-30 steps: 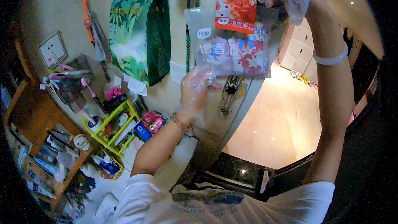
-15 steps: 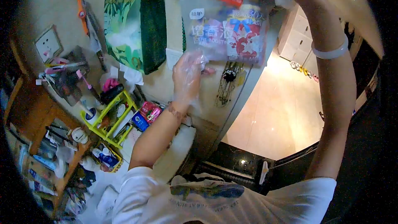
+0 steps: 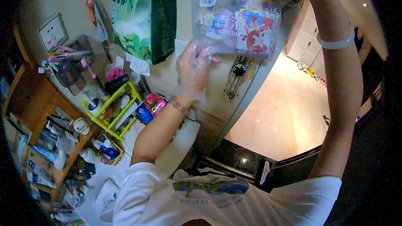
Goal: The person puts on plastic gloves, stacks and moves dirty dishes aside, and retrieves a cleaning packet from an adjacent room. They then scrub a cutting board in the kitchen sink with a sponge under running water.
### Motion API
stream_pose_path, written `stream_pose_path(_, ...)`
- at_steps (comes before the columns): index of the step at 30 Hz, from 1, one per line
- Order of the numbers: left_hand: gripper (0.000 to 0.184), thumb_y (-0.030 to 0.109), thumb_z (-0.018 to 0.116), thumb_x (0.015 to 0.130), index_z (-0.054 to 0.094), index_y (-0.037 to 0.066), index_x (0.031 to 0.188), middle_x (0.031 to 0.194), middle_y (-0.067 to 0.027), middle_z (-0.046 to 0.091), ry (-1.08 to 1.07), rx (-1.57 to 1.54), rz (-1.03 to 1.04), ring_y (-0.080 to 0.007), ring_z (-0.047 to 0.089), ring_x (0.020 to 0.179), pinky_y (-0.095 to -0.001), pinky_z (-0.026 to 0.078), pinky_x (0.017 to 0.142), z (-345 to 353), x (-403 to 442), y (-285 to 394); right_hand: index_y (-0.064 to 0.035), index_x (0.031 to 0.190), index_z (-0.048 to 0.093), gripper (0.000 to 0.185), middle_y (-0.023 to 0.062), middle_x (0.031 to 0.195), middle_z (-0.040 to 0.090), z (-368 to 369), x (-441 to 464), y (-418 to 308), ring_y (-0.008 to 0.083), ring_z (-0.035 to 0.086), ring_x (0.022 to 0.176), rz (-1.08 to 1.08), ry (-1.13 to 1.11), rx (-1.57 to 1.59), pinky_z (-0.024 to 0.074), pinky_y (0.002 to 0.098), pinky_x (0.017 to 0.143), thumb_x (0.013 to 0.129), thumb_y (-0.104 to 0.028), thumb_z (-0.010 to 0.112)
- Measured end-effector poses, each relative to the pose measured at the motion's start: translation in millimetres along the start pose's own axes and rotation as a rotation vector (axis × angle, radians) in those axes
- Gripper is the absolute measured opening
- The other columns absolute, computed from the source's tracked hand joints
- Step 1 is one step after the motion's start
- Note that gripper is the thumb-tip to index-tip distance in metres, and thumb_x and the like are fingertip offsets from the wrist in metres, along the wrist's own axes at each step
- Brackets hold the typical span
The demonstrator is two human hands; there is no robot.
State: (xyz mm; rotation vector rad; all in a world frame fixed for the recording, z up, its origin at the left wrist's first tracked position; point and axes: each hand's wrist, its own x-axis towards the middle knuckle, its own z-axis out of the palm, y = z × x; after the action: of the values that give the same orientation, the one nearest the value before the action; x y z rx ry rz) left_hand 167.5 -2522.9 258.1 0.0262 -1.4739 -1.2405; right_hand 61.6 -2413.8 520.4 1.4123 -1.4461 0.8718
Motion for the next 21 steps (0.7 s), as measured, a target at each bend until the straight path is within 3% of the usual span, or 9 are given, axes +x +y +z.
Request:
stream_pose_path(2,0.012,0.008,0.049,0.087,0.053,-0.001,0.095,0.081,-0.0090,0.061,0.024,0.040,0.094,-0.0146,0.062,0.065,-0.0254,0.048,0.059,-1,-2,0,0.0000,0.089,0.059,0.021,0.0041,0.073,0.059,10,9,38,0.0097,0.056,0.062,-0.369,0.045,-0.372,0.0467,0.0216,0.052,0.081,-0.020,0.059)
stream_pose_path(4,0.012,0.007,0.048,0.087,0.053,-0.001,0.095,0.082,-0.0091,0.062,0.024,0.094,0.094,-0.0146,0.062,0.066,-0.0253,0.048,0.059,-2,-4,6,0.0009,0.091,0.058,0.022,0.0042,0.075,0.059,-6,-14,-4,0.0107,0.057,0.063,-0.021,-0.018,0.471,0.0479,0.0221,0.054,0.081,-0.018,0.058)
stream_pose_path(6,0.012,0.007,0.048,0.088,0.053,-0.001,0.096,0.082,-0.0091,0.062,0.026,0.140,0.074,-0.0146,0.062,0.067,-0.0253,0.048,0.059,-3,-4,7,0.0018,0.093,0.057,0.023,0.0043,0.076,0.059,-8,-15,-8,0.0115,0.057,0.063,0.081,-0.035,0.755,0.0488,0.0222,0.055,0.080,-0.017,0.057)
stream_pose_path(8,0.013,0.007,0.047,0.088,0.053,-0.001,0.096,0.083,-0.0089,0.062,0.025,0.179,0.042,-0.0145,0.062,0.067,-0.0255,0.048,0.060,-5,-3,1,0.0026,0.095,0.057,0.024,0.0044,0.077,0.059,-3,1,8,0.0121,0.058,0.063,-0.083,0.011,0.489,0.0494,0.0221,0.055,0.080,-0.016,0.057)
stream_pose_path(11,0.013,0.008,0.049,0.087,0.053,0.000,0.096,0.082,-0.0084,0.062,-0.016,0.125,0.050,-0.0153,0.063,0.068,-0.0254,0.048,0.060,-5,-2,2,0.0016,0.092,0.058,0.021,0.0055,0.080,0.059,-13,1,-11,0.0133,0.058,0.067,0.349,-0.102,0.448,0.0501,0.0235,0.060,0.080,-0.015,0.056)
stream_pose_path(12,0.013,0.008,0.050,0.086,0.053,0.000,0.096,0.082,-0.0085,0.062,-0.007,0.066,0.012,-0.0152,0.062,0.068,-0.0253,0.048,0.060,-4,-3,1,-0.0004,0.090,0.060,0.019,0.0076,0.085,0.061,-4,4,32,0.0154,0.059,0.074,-0.246,-0.087,-0.091,0.0496,0.0253,0.067,0.081,-0.016,0.055)
stream_pose_path(15,0.014,0.009,0.052,0.086,0.053,-0.001,0.095,0.083,-0.0087,0.061,-0.012,-0.054,-0.097,-0.0148,0.062,0.068,-0.0252,0.049,0.061,3,-3,1,-0.0033,0.089,0.062,0.016,0.0107,0.090,0.061,-10,-4,32,0.0205,0.059,0.081,-0.628,-0.211,-0.535,0.0487,0.0280,0.073,0.079,-0.014,0.055)
stream_pose_path(19,0.014,0.009,0.052,0.086,0.051,-0.002,0.095,0.082,-0.0088,0.059,-0.049,-0.082,-0.140,-0.0140,0.061,0.067,-0.0247,0.049,0.060,1,-1,4,-0.0073,0.089,0.064,0.021,0.0140,0.093,0.060,-11,-7,30,0.0277,0.058,0.085,-0.619,-0.343,-0.313,0.0475,0.0310,0.077,0.071,-0.015,0.057)
stream_pose_path(21,0.014,0.009,0.052,0.085,0.051,-0.002,0.094,0.080,-0.0080,0.058,-0.061,-0.114,-0.155,-0.0140,0.060,0.066,-0.0243,0.049,0.059,1,0,3,-0.0076,0.088,0.064,0.020,0.0130,0.094,0.060,-7,-8,31,0.0268,0.058,0.088,-0.638,-0.286,-0.415,0.0468,0.0308,0.079,0.071,-0.016,0.057)
